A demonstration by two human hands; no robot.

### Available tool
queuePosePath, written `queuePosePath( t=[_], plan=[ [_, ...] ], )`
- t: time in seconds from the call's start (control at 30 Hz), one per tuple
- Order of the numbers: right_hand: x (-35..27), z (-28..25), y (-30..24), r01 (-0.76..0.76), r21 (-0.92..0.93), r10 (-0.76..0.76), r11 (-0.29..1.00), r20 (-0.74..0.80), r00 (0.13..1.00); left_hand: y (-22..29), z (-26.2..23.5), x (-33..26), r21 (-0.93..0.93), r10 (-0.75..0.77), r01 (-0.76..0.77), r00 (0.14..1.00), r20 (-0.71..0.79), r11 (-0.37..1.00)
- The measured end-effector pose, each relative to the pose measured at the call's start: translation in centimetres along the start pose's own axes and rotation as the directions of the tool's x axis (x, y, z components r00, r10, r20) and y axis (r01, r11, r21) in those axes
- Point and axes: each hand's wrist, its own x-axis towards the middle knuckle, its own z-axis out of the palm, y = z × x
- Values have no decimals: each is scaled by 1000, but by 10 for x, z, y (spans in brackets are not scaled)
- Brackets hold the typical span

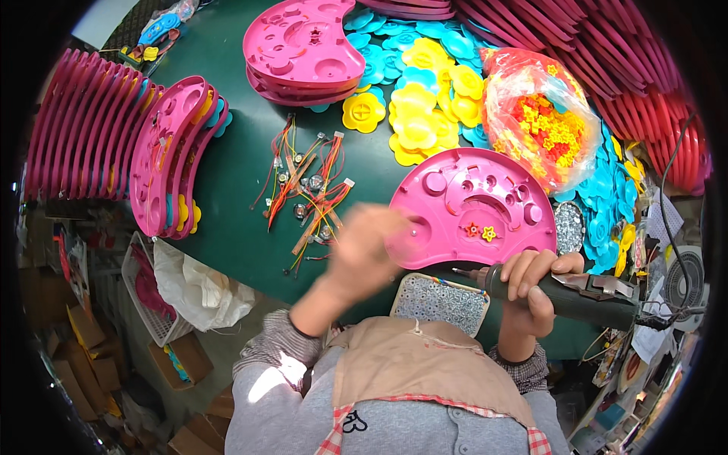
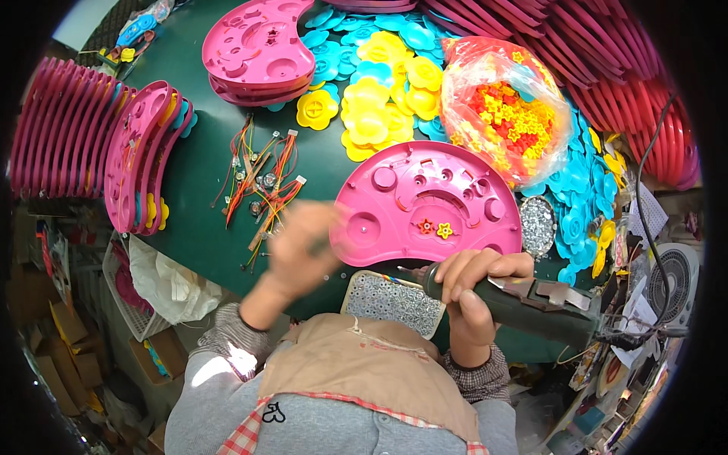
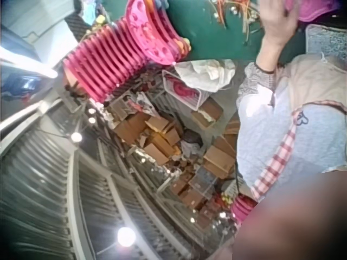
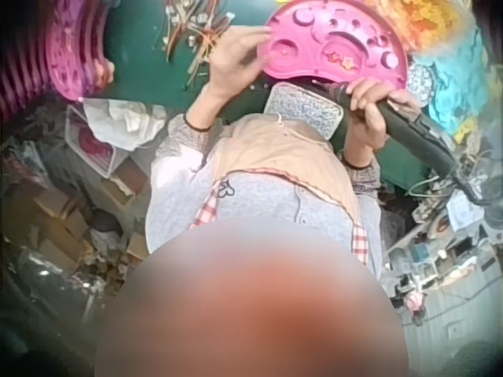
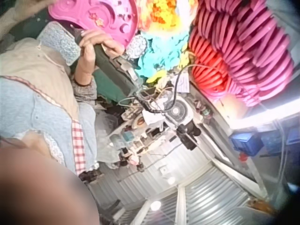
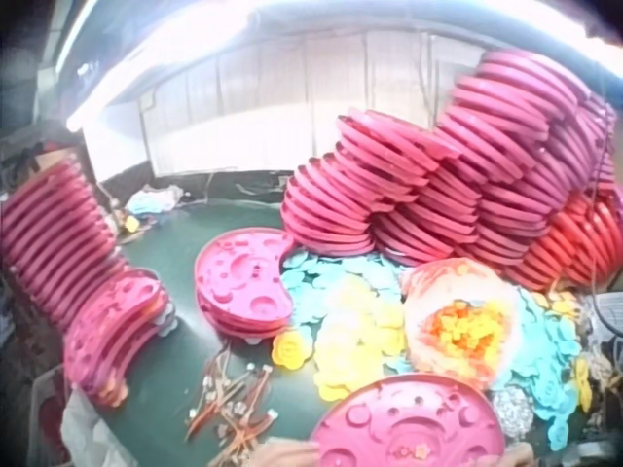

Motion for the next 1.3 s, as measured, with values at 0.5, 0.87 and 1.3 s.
queuePosePath(
  t=[0.5, 0.87, 1.3],
  plan=[
    [-2, -34, -8, 129, -103, -140, 986, -112, 984, -122, -136, 29, 464, -357, 306, 934, 23, 831],
    [-6, -49, -15, 146, -113, -163, 983, -164, 973, -126, -138, 22, 411, -378, 352, 926, -21, 841],
    [-6, -53, -17, 149, -132, -174, 980, -197, 965, -110, -197, 65, -310, -334, 185, 769, -546, 933]
  ],
)
